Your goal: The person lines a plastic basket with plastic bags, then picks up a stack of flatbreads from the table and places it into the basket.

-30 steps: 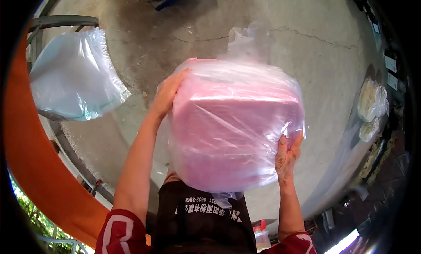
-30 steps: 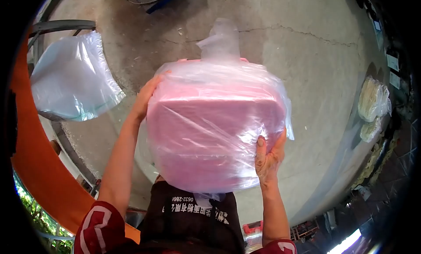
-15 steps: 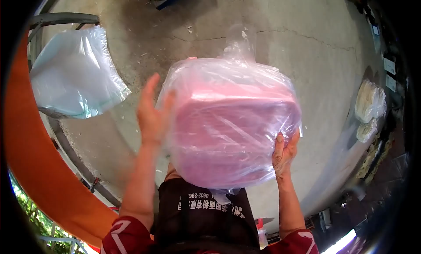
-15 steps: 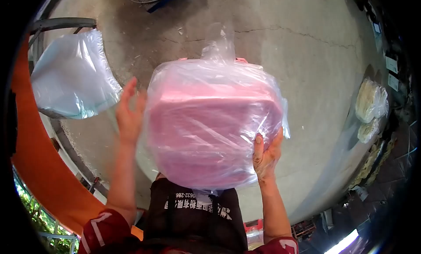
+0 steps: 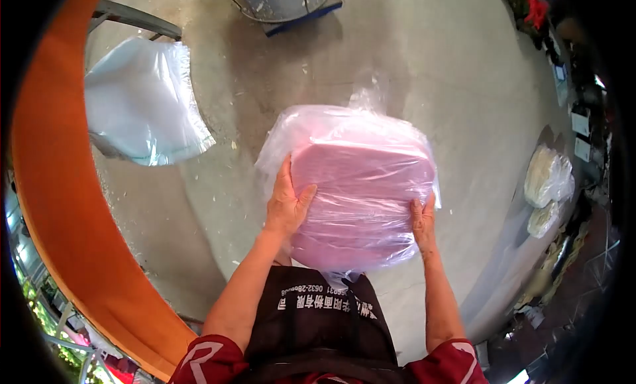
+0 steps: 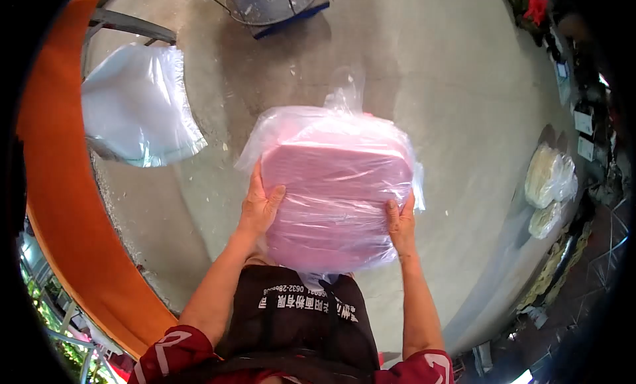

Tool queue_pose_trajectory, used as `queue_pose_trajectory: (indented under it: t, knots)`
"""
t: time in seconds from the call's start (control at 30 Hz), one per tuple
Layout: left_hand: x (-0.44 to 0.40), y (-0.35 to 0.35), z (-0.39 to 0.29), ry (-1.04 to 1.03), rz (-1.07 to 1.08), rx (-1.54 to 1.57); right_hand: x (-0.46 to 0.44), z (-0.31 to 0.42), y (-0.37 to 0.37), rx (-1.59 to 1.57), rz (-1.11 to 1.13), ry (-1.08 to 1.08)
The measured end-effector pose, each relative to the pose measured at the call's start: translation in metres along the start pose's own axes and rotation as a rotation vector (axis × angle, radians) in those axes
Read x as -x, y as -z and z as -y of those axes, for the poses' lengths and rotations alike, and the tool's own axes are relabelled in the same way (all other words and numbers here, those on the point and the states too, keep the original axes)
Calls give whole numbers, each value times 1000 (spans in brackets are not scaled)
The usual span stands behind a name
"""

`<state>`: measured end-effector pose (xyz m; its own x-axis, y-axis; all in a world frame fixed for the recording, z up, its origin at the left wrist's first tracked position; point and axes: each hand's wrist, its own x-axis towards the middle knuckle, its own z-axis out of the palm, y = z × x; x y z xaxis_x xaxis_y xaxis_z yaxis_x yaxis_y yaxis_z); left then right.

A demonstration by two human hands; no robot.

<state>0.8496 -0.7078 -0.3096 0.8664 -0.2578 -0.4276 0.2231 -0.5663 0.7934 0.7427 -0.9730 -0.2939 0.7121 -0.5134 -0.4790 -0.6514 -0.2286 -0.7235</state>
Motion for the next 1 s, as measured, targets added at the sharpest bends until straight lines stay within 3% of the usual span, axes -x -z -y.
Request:
queue_pose_trajectory:
  t: [0.07,0.1,0.2,0.23,0.27,0.3,0.37,0.4,0.47,0.5,0.53,0.6,0.7,0.8,1.0]
  knots:
    - [0,29,5,-155,-84,-206,-20,-54,31,153,52,-31]
    - [3,45,12,-219,-133,-319,-22,-48,55,173,-46,34]
    - [23,119,53,212,-377,-31,-9,-7,97,-83,-196,88]
    - [29,147,79,436,-399,78,-6,-6,106,121,-266,142]
    - [33,168,109,657,-407,215,5,0,102,-141,-295,-15]
    - [33,190,137,672,-461,101,18,3,106,-97,-151,-76]
    - [16,237,198,703,-527,-114,45,26,90,73,-83,-169]
    - [1,264,233,716,-618,-25,57,35,80,130,-65,-105]
    - [-33,308,204,670,-780,138,75,50,62,243,-28,9]
    - [-56,331,225,661,-897,72,81,58,54,269,-5,-16]
    - [-82,354,259,525,-1066,-239,85,64,46,294,17,-41]
    - [-96,384,171,537,-873,78,87,73,32,331,51,-54]
    - [-125,414,223,184,-901,-2,84,86,12,387,81,-40]
    - [-135,423,247,227,-780,262,77,107,-10,425,85,-9]
    - [-100,402,216,58,-748,-88,77,146,-43,534,149,156]
